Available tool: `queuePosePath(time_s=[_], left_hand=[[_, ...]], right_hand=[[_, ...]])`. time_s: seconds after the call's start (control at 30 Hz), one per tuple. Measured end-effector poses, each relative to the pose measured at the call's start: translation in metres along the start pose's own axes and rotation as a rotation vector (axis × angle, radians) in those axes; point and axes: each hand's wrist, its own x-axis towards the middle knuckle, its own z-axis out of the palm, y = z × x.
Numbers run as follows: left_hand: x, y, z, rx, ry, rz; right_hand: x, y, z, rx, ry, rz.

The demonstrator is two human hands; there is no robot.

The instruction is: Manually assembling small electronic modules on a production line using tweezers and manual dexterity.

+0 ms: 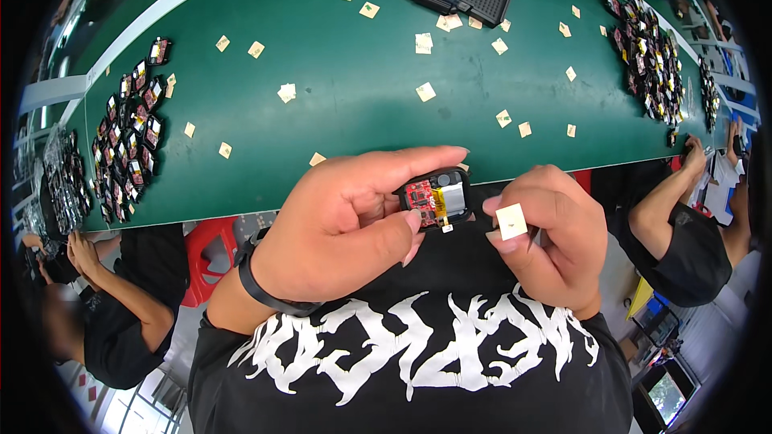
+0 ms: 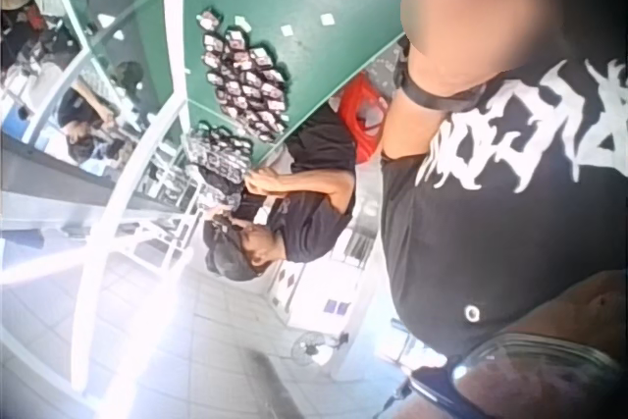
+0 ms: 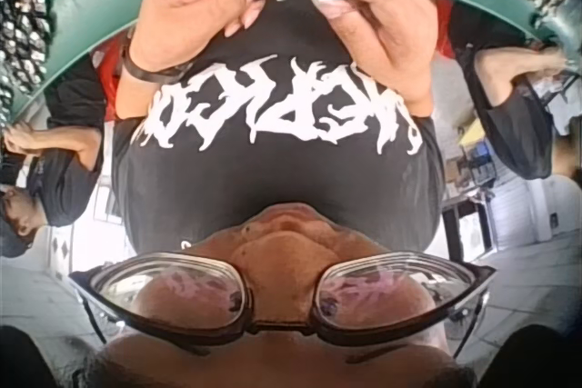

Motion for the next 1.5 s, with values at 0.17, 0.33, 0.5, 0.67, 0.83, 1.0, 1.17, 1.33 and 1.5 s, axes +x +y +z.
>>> queuePosePath(time_s=[0.17,0.33,0.5,0.67,0.83,1.0,1.17,1.33,1.5], left_hand=[[-0.001,0.002,0.001,-0.012,0.016,-0.015],[-0.002,0.007,0.002,-0.01,0.025,-0.045],[-0.002,0.008,-0.001,-0.003,0.005,-0.065],[-0.002,0.012,-0.003,-0.02,0.003,-0.106],[-0.001,0.013,-0.003,-0.041,-0.005,-0.109],[-0.002,0.012,-0.002,-0.027,0.029,-0.121],[-0.004,0.009,-0.003,-0.047,0.018,-0.139],[-0.003,0.012,-0.004,-0.02,-0.017,-0.179],[-0.003,0.01,-0.003,-0.036,-0.004,-0.164]], right_hand=[[0.0,-0.001,-0.006,-0.201,0.018,-0.127],[-0.001,-0.005,-0.024,-0.373,-0.084,-0.197],[0.001,-0.006,-0.019,-0.308,-0.066,-0.143],[0.0,-0.004,-0.02,-0.379,-0.045,-0.315],[0.014,-0.02,-0.025,-0.557,-0.123,-0.434],[0.013,-0.021,-0.01,-0.629,-0.025,-0.446],[0.016,-0.02,-0.002,-0.653,-0.014,-0.485],[0.015,-0.016,0.004,-0.622,0.009,-0.503],[0.015,-0.017,0.005,-0.579,-0.01,-0.488]])
